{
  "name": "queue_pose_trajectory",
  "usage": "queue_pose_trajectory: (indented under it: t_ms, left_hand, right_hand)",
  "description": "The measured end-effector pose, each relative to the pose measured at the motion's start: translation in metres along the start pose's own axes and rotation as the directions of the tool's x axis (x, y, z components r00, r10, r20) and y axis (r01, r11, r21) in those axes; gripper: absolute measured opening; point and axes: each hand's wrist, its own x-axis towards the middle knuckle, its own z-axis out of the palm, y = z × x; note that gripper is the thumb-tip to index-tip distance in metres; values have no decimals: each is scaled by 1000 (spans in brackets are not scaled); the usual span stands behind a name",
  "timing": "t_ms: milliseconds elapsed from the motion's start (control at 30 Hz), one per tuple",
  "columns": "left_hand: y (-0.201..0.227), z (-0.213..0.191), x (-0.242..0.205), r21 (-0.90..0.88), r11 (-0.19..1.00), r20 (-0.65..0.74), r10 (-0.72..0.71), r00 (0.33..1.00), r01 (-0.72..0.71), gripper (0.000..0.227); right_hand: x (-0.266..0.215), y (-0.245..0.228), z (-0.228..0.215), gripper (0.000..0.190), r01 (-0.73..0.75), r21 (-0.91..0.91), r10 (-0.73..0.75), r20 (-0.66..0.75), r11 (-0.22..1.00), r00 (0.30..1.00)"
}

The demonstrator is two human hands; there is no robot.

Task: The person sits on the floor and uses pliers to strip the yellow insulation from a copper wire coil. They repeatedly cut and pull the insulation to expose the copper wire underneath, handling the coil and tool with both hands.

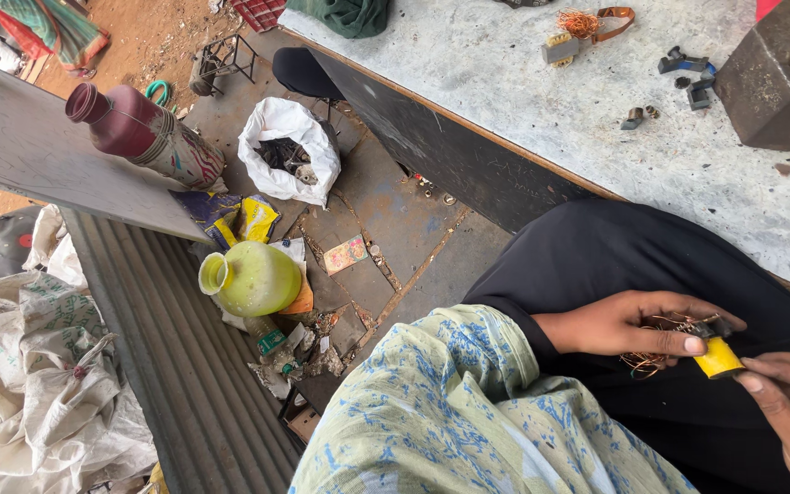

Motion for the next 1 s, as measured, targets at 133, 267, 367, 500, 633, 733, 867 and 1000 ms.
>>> queue_pose_trajectory:
  t_ms: [133, 267, 367, 500, 633, 733, 867, 1000]
  left_hand:
    - [-3, -6, 5, -181, 983, 31, -7, 1000, 12, 54]
    - [2, -2, 0, -340, 940, 3, -20, 1000, 19, 52]
    - [8, -4, 1, -437, 899, 17, -33, 999, 37, 50]
    - [7, -8, 4, -465, 885, -7, -30, 1000, 23, 51]
    - [6, -7, 3, -477, 879, -45, -49, 998, 21, 50]
    - [9, -8, 4, -467, 884, -46, -47, 998, 20, 50]
    - [17, -5, 10, -464, 884, -28, -79, 997, 57, 52]
    - [22, 0, 11, -442, 893, -31, -104, 994, 79, 54]
  right_hand:
    - [3, 2, -7, 6, 18, 103, -27, 81, 994, 996]
    - [31, -13, -7, 8, 151, -18, -147, 130, 988, 981]
    - [50, -23, -7, 16, 257, -165, -231, 158, 952, 960]
    - [73, -16, -6, 17, 403, -206, -373, 172, 892, 912]
    - [88, -10, -4, 16, 451, -108, -428, 181, 886, 885]
    - [91, -16, -3, 20, 470, -141, -437, 209, 872, 875]
    - [89, -29, -4, 22, 516, -226, -470, 229, 826, 853]
    - [71, -33, 1, 25, 468, -195, -443, 162, 862, 882]
